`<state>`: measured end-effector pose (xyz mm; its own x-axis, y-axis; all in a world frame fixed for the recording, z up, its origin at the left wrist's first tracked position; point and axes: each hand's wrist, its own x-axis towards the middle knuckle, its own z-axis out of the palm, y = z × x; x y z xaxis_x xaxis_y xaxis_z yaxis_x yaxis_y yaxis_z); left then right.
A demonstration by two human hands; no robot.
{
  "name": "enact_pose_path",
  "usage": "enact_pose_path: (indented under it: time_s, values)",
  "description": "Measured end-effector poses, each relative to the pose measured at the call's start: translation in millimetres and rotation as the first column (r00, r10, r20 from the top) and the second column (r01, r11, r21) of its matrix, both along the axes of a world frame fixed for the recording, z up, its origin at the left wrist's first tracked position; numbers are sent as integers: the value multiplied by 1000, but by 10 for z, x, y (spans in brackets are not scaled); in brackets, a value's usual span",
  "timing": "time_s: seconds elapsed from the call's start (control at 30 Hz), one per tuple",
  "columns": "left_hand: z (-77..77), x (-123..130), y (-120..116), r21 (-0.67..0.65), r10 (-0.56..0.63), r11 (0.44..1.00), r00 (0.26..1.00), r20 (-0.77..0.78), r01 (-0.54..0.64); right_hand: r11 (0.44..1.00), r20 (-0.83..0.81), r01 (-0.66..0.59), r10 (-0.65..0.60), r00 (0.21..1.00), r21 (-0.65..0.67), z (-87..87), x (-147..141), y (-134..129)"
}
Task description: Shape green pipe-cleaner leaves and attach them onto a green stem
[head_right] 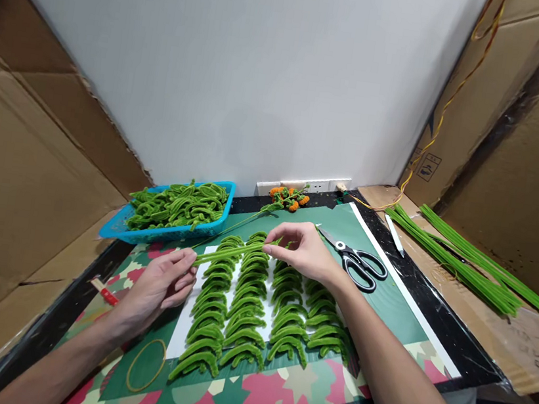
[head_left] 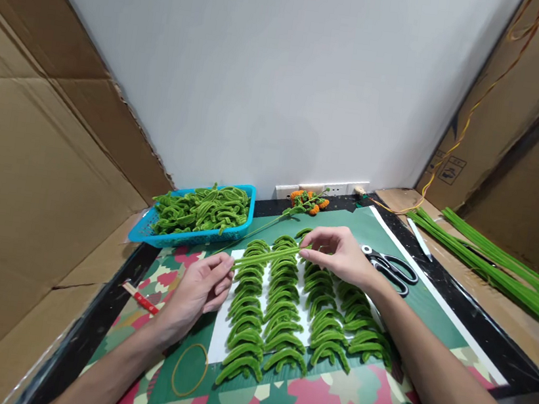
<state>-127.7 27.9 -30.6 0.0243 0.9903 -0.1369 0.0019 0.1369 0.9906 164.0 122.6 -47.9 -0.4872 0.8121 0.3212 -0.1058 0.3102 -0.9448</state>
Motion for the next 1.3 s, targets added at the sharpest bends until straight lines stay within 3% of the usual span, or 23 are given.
enact_pose_path:
  time_s: [0.2, 0.53, 0.8, 1.0, 1.3]
  values:
    - [-20, -12, 21, 49, 56, 997, 994, -90, -52, 998, 45, 10, -13, 999, 66, 5, -18, 1]
    - [-30, 16, -18, 189, 167, 974, 964, -208, -128, 988, 171, -76, 53, 984, 131, 122, 15, -36]
    - [-32, 21, -83, 237, 68, 971, 960, -273, -1, 958, 154, 88, -134, 979, 274, 118, 58, -78]
    - [-54, 3, -51, 251, 101, 967, 972, -212, -45, 945, 183, 9, -72, 980, 327, 104, 58, -110]
    - [-71, 3, -15, 249, 107, 967, 970, -219, -51, 941, 165, 22, -83, 983, 339, -11, 53, -73]
